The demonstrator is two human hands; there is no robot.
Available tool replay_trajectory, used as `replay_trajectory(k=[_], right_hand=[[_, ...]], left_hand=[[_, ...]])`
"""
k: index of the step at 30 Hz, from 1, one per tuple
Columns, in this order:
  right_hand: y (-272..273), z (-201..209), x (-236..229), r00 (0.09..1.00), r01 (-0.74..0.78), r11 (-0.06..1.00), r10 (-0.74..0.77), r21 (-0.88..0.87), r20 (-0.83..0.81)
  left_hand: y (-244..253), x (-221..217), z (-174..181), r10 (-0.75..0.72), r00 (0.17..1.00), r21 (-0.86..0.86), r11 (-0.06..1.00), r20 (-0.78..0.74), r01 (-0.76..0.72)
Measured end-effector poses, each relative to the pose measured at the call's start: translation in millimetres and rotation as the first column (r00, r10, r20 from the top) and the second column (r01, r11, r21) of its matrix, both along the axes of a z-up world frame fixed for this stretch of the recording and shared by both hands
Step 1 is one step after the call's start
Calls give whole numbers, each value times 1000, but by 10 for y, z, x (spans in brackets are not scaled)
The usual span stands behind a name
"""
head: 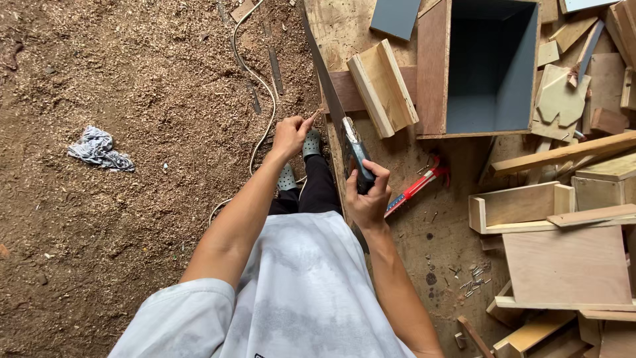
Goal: The person uses a hand saw to cut a small rectangular piece of wood on a workbench. They hold the wood steady with one hand and saw with the other, completing the cut and separating the piece.
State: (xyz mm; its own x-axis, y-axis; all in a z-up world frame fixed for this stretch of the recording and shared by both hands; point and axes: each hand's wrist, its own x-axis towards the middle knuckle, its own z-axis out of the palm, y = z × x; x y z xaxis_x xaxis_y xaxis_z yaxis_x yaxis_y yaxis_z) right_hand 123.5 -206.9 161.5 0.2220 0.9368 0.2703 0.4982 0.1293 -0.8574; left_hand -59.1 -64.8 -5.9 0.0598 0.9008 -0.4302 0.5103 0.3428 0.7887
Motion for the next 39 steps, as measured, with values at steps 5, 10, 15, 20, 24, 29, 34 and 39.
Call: replay_trajectory(k=[5, 10, 15, 20, 24, 29, 34, 39], right_hand=[[-171, 96, -10, 999, 41, 999, -41, 29, -17], [-357, 144, -54, 997, 62, 997, -60, 39, -42], [-345, 168, -65, 996, 58, 998, -57, 24, -63], [-240, 295, 19, 989, 33, 998, -24, 55, -147], [-228, 436, 138, 993, 46, 999, -45, 9, -108], [-230, 623, 263, 991, -38, 997, 28, -68, -133], [-280, 646, 320, 990, -54, 990, 36, -133, -135], [-434, 611, 213, 1000, 19, 997, -18, -72, 18]], left_hand=[[-121, 98, -764, 413, 777, -373, 894, 475, -247], [-213, -39, -1130, 578, 742, -499, 779, 340, -380], [-217, 21, -558, 296, 948, -151, 938, -120, -312], [-422, 216, 172, 112, 990, 145, 984, -82, -100], [-554, 530, 408, -155, 940, 525, 796, -305, 302], [-585, 658, 511, -137, 883, 614, 670, -449, 416], [-191, -59, 655, 81, 970, 589, 805, -230, 73], [891, 125, 972, -152, 966, 559, 791, -210, 246]])
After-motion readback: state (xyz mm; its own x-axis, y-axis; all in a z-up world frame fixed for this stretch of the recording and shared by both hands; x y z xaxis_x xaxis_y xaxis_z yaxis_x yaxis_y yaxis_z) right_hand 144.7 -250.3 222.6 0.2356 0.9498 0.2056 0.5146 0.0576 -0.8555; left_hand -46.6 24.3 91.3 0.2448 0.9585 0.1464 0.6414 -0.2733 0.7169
